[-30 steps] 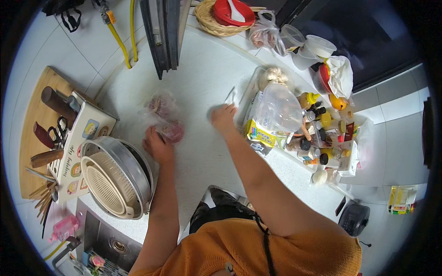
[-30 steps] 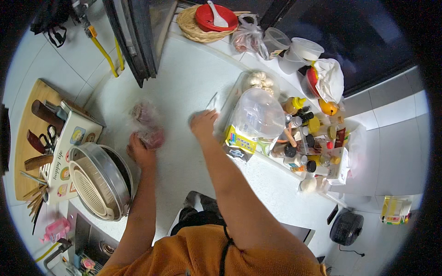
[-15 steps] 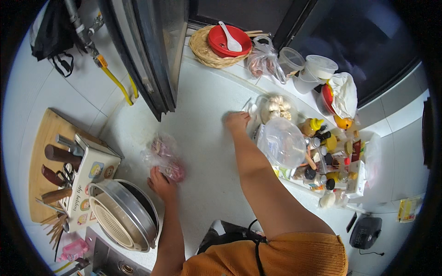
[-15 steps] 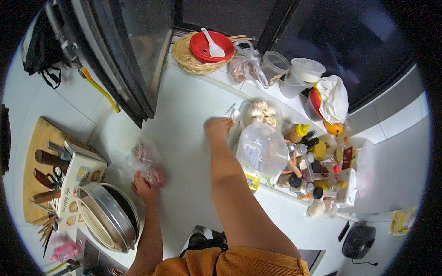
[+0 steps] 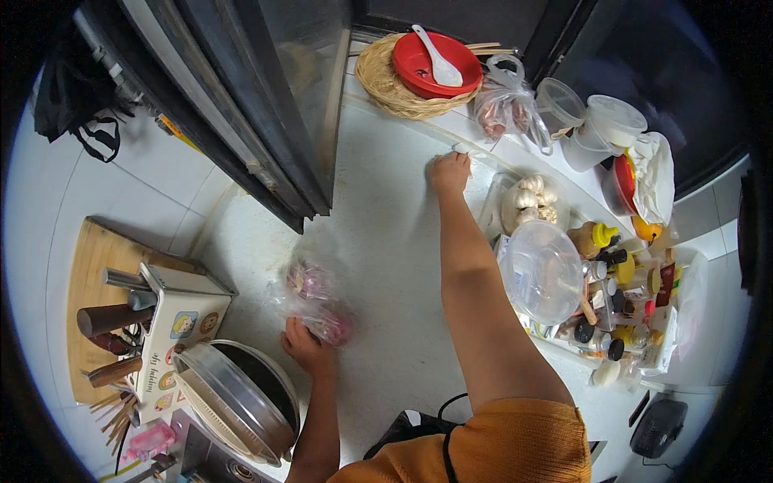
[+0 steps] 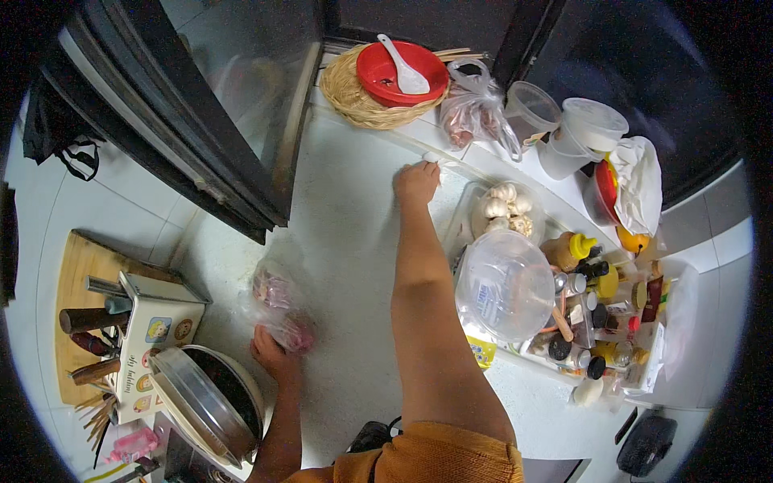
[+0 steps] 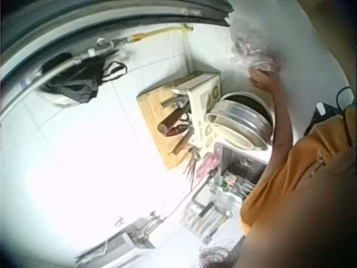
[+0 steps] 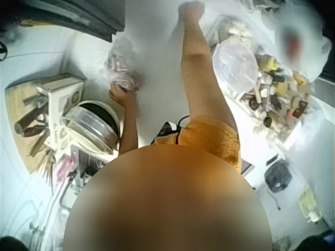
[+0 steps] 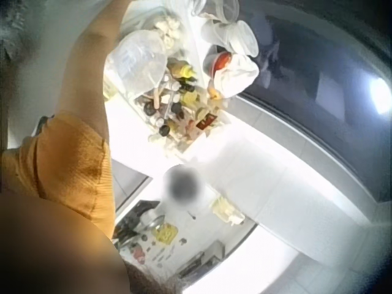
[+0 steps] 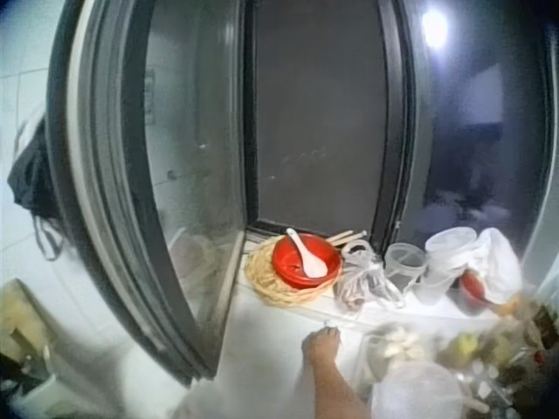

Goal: The person wipes down the kitchen counter with a small white cloth, moving items like a knife block and kitchenware aside to reach different areas of the surface.

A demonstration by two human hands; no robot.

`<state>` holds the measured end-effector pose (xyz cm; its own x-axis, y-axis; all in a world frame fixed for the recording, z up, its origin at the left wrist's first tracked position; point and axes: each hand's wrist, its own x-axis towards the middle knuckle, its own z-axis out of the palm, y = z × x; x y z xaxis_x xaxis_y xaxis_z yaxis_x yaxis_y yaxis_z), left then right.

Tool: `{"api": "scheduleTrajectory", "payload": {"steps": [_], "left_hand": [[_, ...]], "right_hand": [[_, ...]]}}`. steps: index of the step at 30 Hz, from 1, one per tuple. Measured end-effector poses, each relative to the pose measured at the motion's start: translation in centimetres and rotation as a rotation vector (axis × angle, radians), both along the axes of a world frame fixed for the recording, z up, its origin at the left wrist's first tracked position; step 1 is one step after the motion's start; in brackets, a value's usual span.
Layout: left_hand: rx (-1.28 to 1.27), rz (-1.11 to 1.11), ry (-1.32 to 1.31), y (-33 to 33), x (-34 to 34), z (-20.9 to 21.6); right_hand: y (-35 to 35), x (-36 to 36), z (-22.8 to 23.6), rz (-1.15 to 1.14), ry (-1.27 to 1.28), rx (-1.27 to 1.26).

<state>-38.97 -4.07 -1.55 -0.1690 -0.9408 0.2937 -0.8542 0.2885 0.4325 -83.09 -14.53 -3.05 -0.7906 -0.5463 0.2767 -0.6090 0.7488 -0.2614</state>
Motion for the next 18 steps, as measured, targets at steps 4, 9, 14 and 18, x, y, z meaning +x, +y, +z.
{"api": "scheduleTrajectory", "payload": {"steps": [4,9,14,18], "left_hand": [[-0.009,0.035,0.032,0.3,-0.6,0.4],[-0.062,-0.005,0.024,-0.5,-0.1,0.3],[-0.022,-0.005,-0.019,-0.2,0.3,0.9],[0.000,0.003,0.017,-0.1,-0.4,0.7]], "right_hand": [[-1.1,1.6,1.8,0.118,0.047,0.165],[-2.5,4.7,3.4,0.196,-0.011,0.126],[2.2,1.9,2.9,-0.011,-0.161,0.064],[3.4,0.0,2.6,-0.181,-0.137,0.012]]}}
